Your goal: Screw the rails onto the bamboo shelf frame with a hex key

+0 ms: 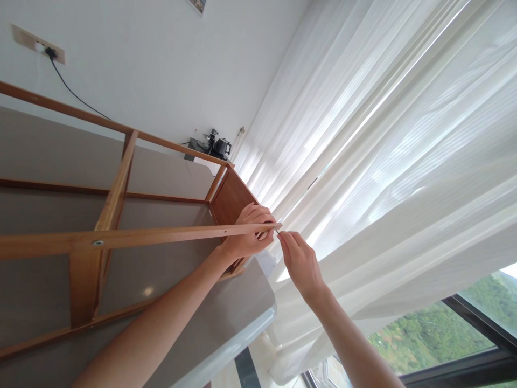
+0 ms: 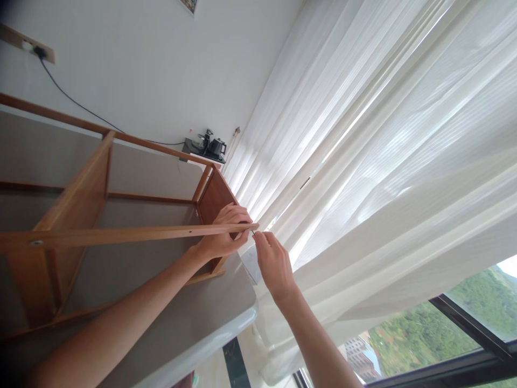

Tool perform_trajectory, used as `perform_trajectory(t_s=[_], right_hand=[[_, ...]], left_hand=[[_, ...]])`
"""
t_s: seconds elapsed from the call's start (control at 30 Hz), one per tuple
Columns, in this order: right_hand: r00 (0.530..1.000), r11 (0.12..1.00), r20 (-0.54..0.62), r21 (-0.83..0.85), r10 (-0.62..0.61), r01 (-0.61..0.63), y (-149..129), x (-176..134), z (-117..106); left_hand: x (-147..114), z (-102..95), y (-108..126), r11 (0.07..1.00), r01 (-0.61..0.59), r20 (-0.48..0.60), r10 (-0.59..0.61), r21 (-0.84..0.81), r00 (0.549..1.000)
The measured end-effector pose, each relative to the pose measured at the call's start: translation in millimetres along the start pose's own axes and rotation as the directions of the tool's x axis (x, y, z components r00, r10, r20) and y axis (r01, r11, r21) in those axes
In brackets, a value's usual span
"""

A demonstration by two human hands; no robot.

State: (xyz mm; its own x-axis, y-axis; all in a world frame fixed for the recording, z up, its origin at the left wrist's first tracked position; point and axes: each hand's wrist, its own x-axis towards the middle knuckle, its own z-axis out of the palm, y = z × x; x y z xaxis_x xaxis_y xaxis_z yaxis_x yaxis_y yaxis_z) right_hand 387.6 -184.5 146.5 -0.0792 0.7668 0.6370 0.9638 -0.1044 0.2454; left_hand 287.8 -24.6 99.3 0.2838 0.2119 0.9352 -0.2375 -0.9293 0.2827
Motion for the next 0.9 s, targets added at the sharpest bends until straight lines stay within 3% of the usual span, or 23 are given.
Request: perform_trajectory(t_s=[0.2,0.67,0.9], right_hand=[[0.997,1.0,-0.074,0.021,-0.001,0.003,3.6,-3.5,0.4],[0.997,0.999,-0.056,0.001,-0.05,0.05,4.4,3.1,2.2],[0.989,0.983,-0.044,-0.128,-0.142,0.136,5.9,5.8,-2.6]], left_hand=[[-0.8,0.7,-1.4,1.0,0.009,0.003,-0.009,0.002,1.0],[-1.8,1.9,-0.3,1.0,0.021,-0.016,-0.021,-0.001,1.0],[-2.5,3.8,-1.4,0.999,0.034,-0.019,-0.034,-0.002,0.999]])
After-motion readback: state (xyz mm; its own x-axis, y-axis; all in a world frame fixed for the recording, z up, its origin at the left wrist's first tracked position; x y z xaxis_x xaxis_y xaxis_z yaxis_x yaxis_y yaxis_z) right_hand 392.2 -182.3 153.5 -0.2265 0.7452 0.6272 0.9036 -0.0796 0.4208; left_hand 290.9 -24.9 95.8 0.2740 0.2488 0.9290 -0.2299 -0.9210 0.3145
